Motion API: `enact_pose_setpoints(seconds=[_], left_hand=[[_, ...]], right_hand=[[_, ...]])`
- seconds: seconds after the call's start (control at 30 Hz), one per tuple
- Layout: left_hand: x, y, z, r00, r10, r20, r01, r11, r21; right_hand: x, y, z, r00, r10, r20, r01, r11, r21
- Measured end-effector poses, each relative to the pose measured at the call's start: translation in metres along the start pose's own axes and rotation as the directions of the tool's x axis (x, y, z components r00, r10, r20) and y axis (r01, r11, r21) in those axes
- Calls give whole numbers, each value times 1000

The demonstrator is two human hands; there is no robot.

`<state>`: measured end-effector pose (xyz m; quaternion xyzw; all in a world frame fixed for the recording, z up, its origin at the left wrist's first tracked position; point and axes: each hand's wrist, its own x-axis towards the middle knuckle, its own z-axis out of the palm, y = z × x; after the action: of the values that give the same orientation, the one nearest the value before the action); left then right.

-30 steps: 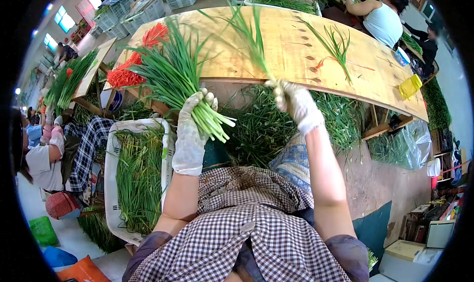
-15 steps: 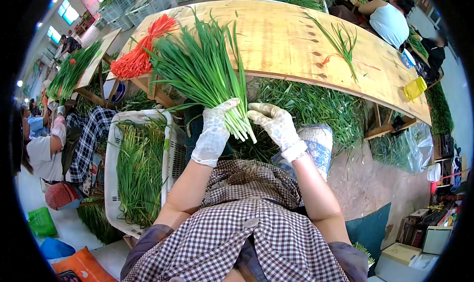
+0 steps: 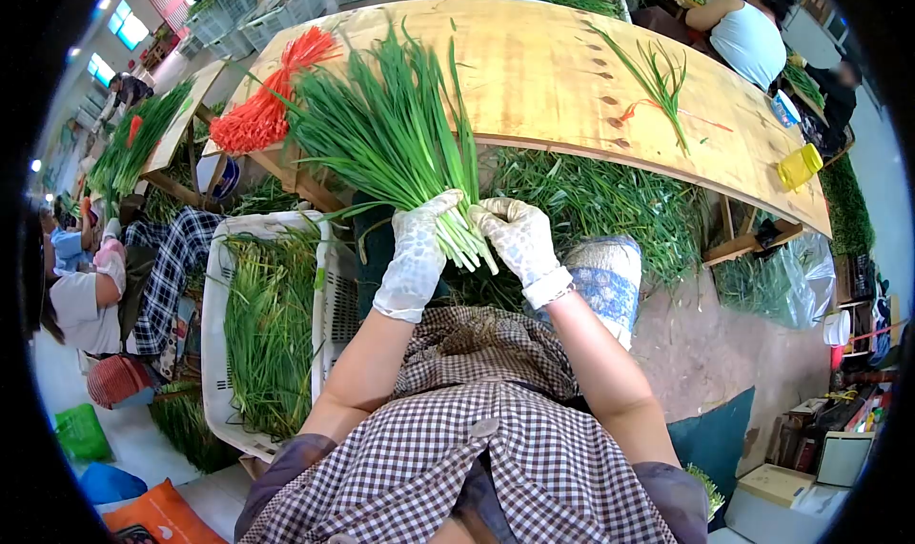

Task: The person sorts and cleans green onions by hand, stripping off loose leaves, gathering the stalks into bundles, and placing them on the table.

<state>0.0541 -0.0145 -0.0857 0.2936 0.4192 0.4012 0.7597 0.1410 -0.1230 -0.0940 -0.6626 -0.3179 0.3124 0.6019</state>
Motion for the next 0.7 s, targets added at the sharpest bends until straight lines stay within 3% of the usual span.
enact_pose_setpoints(seconds=[0.1,0.17,0.2,0.23,0.27,0.3,0.37,0.4,0.43,0.5,0.53,0.63,0.67,0.7], left_hand=[[8,10,-4,999,-32,-35,28,996,-85],[8,20,-7,997,-67,-49,65,997,-40],[7,21,-8,999,-37,-33,35,998,-50],[7,22,-8,1000,-7,-15,6,998,-62],[9,21,-10,1000,-19,12,20,995,-94],[9,21,-12,1000,-22,17,24,995,-95],[12,24,-10,995,-64,74,74,987,-143],[7,24,-10,995,-31,96,44,991,-127],[5,21,-9,995,-35,90,46,991,-123],[3,15,-2,998,2,57,0,1000,-26],[3,13,-3,995,-2,104,3,1000,-9],[1,17,-14,967,-89,239,109,992,-69],[-1,18,-17,973,-53,224,67,996,-55],[0,15,-20,973,-53,223,71,995,-73]], right_hand=[[-7,-10,-4,986,165,3,-160,953,256],[-15,7,-18,978,202,60,-211,942,262],[-14,22,-32,970,237,47,-224,956,-191],[-12,38,-49,965,261,17,-198,771,-605],[-8,65,-67,963,269,3,-137,499,-856],[-9,68,-73,962,273,-14,-59,158,-986],[-3,70,-84,952,298,-74,-128,166,-978],[-10,36,-70,978,207,-16,-148,641,-753],[-16,13,-54,994,105,-16,-104,943,-316],[-15,0,-33,966,-6,259,-14,997,76],[-18,-22,-28,924,60,377,-14,992,-124],[-14,-42,-20,985,110,135,-109,994,-10],[0,-20,-27,998,-53,-25,48,987,-151],[7,-20,-26,990,-39,-136,32,998,-54]])
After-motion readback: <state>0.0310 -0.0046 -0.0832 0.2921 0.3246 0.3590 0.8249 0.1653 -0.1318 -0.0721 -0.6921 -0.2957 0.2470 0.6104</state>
